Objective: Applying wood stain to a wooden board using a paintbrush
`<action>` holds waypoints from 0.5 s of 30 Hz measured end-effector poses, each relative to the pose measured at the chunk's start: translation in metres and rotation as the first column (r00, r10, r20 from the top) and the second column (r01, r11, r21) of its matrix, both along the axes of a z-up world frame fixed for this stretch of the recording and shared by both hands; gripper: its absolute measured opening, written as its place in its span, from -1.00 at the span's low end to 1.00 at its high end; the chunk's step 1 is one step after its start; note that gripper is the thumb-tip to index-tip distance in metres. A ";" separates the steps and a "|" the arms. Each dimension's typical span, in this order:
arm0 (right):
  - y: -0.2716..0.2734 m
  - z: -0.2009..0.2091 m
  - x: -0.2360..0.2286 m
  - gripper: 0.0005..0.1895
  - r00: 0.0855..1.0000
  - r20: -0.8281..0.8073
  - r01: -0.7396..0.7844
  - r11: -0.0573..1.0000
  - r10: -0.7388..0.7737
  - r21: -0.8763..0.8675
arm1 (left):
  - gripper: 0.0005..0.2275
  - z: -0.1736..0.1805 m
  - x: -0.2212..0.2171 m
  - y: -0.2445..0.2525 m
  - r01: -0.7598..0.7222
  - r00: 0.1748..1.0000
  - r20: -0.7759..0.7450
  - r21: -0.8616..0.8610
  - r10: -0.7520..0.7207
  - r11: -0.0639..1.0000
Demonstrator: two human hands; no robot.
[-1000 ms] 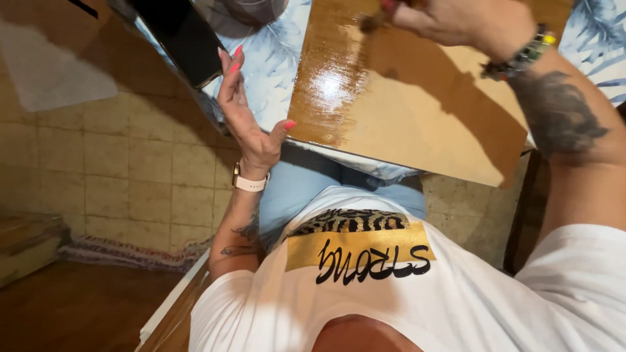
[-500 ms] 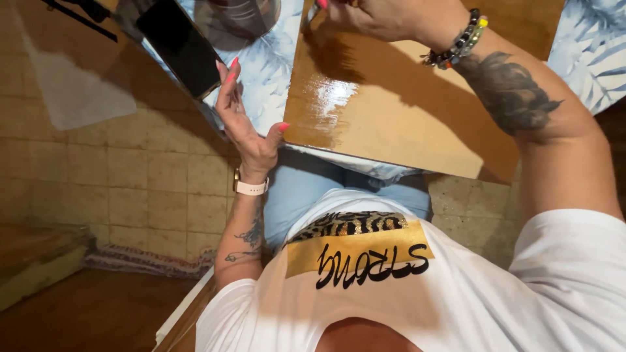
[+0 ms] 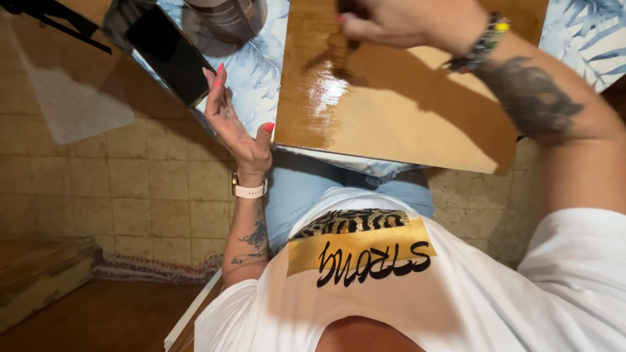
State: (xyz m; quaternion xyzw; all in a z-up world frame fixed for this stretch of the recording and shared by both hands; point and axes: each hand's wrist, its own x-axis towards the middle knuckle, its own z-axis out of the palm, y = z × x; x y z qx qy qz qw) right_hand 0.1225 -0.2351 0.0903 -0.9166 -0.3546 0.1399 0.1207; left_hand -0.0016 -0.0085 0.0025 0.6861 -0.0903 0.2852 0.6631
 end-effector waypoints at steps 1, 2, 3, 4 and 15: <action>0.007 -0.004 0.002 -0.74 0.998 0.035 -0.055 0.994 0.052 0.090 | -0.43 0.001 0.000 0.000 -0.001 1.000 0.002 0.011 0.001 1.000; 0.015 -0.007 0.004 -0.78 0.992 0.075 -0.112 0.978 0.100 0.177 | -0.42 0.002 0.001 0.000 -0.002 1.000 0.005 0.023 0.002 1.000; 0.018 -0.006 0.005 -0.78 0.992 0.082 -0.114 0.977 0.101 0.180 | -0.42 0.002 0.001 0.000 -0.003 1.000 0.011 0.027 0.003 1.000; 0.021 -0.005 0.006 -0.82 0.986 0.098 -0.158 0.945 0.136 0.287 | -0.42 0.003 0.001 0.000 -0.001 1.000 0.012 0.037 0.001 0.999; -0.020 0.016 -0.010 -0.72 1.000 -0.004 -0.014 0.996 0.014 -0.086 | -0.39 0.000 0.002 0.001 0.011 1.000 0.020 0.001 -0.011 1.000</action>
